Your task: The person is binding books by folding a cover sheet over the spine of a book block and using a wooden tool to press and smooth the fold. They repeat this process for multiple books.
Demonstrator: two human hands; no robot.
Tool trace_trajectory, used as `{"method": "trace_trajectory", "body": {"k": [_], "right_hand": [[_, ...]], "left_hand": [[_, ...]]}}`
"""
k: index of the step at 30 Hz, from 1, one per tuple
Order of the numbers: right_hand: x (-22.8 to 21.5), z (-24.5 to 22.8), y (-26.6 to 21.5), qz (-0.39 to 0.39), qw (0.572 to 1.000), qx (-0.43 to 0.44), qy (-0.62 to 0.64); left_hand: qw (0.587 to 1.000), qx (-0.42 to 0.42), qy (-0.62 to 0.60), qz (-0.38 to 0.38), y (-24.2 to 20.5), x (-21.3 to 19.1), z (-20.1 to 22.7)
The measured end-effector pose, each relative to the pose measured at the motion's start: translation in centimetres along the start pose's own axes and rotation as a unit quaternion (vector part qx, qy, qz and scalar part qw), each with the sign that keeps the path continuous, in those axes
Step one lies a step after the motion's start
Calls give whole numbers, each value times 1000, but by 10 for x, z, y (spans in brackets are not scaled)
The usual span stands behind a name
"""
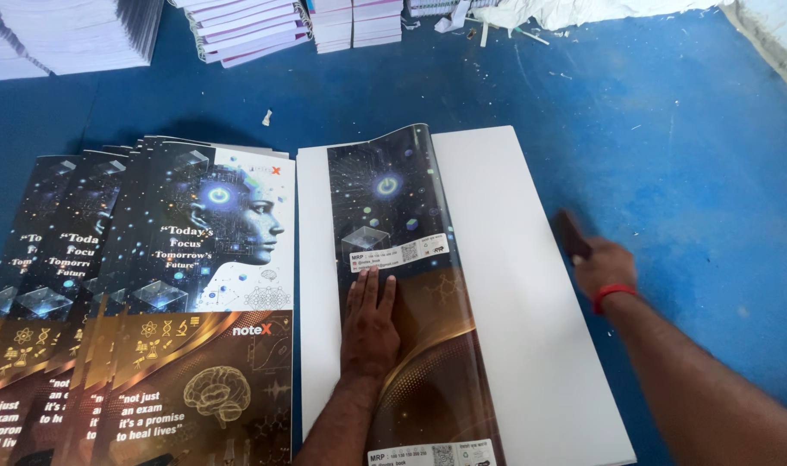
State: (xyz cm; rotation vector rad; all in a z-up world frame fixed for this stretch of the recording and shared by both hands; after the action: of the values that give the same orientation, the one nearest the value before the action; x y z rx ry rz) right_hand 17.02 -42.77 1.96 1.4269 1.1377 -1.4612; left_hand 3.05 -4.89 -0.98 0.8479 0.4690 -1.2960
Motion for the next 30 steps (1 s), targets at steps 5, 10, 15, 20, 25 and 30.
{"method": "trace_trajectory", "body": {"k": [5,10,15,20,25,30], "right_hand": [[-49,-123,-80,240,883,-402,33],[-64,-196,-151,275,806,-525,4],[-50,-211,-150,275,811,-514,-52],[-27,-205,-137,222,840,-495,-30],[-12,-203,-126,171,864,-473,-26],[-8,-204,-121,151,873,-463,-23]], "left_hand": [[1000,0,-3,-3,-1,-3,3],[1000,10,-25,7,2,-10,6],[1000,-4,-24,10,0,-14,10],[1000,2,-20,2,3,-19,17],[1000,12,-4,5,4,-15,14],[1000,6,2,3,3,-8,11]]}}
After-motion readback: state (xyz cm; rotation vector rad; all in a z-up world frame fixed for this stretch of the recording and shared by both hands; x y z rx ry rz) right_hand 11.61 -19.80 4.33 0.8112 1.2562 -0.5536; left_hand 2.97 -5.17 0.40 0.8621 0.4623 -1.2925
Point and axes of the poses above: each hand's wrist, its own y-axis towards the middle knuckle, its own x-axis out of the palm, z = x × y, the point moved 7 cm from there along y, towards the middle knuckle, and after that the axes turned 15 degrees about -y, right-handed, at the moved point
